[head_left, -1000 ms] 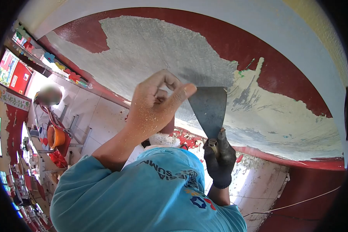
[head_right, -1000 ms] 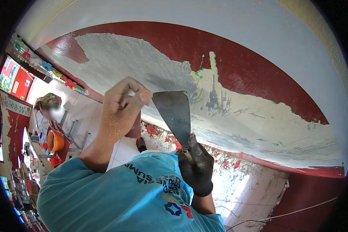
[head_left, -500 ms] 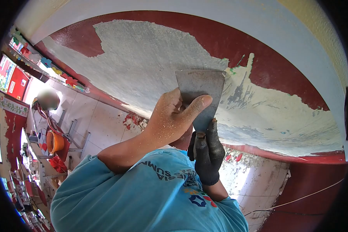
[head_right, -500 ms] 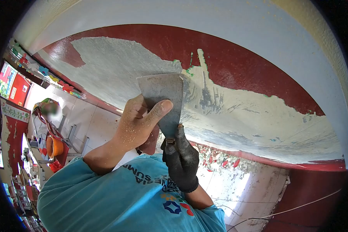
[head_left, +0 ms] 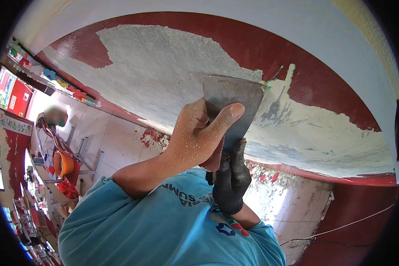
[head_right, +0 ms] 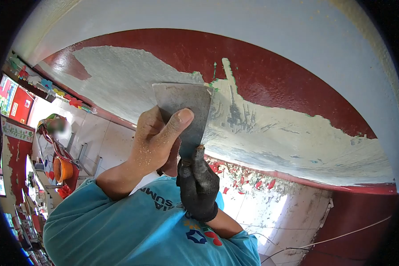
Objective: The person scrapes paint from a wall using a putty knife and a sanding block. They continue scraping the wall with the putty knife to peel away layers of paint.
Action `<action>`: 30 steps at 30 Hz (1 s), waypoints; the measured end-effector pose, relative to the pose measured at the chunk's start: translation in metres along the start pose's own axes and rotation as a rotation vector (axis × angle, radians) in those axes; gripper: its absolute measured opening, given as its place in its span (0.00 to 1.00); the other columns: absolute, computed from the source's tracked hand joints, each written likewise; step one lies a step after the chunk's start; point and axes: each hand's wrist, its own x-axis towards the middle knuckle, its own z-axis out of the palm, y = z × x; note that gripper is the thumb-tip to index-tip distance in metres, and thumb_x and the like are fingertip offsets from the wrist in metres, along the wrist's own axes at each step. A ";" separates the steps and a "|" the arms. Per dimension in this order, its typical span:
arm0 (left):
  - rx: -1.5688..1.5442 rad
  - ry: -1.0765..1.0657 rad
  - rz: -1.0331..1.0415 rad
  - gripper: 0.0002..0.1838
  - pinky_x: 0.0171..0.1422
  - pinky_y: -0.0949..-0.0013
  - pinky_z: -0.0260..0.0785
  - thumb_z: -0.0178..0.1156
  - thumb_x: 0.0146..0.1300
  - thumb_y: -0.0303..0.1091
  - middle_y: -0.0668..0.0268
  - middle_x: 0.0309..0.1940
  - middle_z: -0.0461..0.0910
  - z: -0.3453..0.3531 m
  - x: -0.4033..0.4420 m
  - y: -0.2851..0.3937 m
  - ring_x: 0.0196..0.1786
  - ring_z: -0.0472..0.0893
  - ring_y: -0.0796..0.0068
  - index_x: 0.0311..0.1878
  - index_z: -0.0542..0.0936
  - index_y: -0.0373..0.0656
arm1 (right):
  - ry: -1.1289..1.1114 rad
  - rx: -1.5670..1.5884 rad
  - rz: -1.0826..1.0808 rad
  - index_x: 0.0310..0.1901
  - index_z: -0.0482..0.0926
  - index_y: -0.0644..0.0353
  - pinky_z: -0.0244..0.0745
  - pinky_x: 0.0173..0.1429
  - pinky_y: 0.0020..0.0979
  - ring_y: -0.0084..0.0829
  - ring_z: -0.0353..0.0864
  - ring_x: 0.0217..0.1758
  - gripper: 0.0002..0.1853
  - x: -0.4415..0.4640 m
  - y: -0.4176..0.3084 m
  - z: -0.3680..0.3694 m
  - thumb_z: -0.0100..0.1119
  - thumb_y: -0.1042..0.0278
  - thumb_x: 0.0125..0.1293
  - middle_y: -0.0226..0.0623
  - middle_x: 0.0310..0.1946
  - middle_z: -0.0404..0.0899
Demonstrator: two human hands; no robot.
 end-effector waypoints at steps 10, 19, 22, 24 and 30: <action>0.009 0.045 0.067 0.23 0.13 0.81 0.59 0.58 0.60 0.52 0.68 0.11 0.72 0.005 0.002 -0.008 0.12 0.72 0.84 0.25 0.74 0.37 | 0.027 -0.249 -0.144 0.66 0.54 0.69 0.66 0.24 0.20 0.17 0.70 0.20 0.25 0.006 -0.003 -0.004 0.41 0.75 0.68 0.33 0.23 0.75; 0.004 0.144 0.044 0.24 0.17 0.82 0.55 0.58 0.60 0.54 0.73 0.13 0.69 0.011 0.000 -0.010 0.16 0.66 0.90 0.26 0.73 0.39 | 0.009 -0.311 -0.082 0.63 0.58 0.71 0.71 0.32 0.25 0.23 0.75 0.27 0.25 0.005 -0.008 -0.013 0.45 0.79 0.64 0.43 0.29 0.78; 0.143 0.146 0.085 0.24 0.17 0.81 0.54 0.58 0.59 0.54 0.73 0.13 0.69 0.009 0.004 -0.013 0.16 0.66 0.90 0.27 0.74 0.38 | 0.015 -0.366 -0.118 0.62 0.62 0.70 0.74 0.39 0.29 0.31 0.79 0.33 0.25 0.012 -0.006 -0.011 0.48 0.83 0.60 0.49 0.33 0.79; 0.038 0.161 0.052 0.25 0.17 0.81 0.55 0.58 0.59 0.55 0.73 0.13 0.69 0.012 0.004 -0.007 0.16 0.65 0.89 0.25 0.73 0.39 | 0.026 -0.312 -0.083 0.61 0.63 0.70 0.74 0.39 0.29 0.30 0.80 0.32 0.25 0.013 -0.005 -0.008 0.48 0.83 0.60 0.48 0.33 0.79; 0.149 0.126 0.023 0.25 0.17 0.80 0.56 0.57 0.59 0.56 0.72 0.14 0.69 0.008 0.001 -0.007 0.16 0.66 0.87 0.25 0.73 0.39 | -0.016 -0.431 -0.061 0.63 0.58 0.73 0.73 0.31 0.24 0.23 0.77 0.25 0.23 0.008 -0.010 -0.009 0.42 0.72 0.68 0.47 0.29 0.78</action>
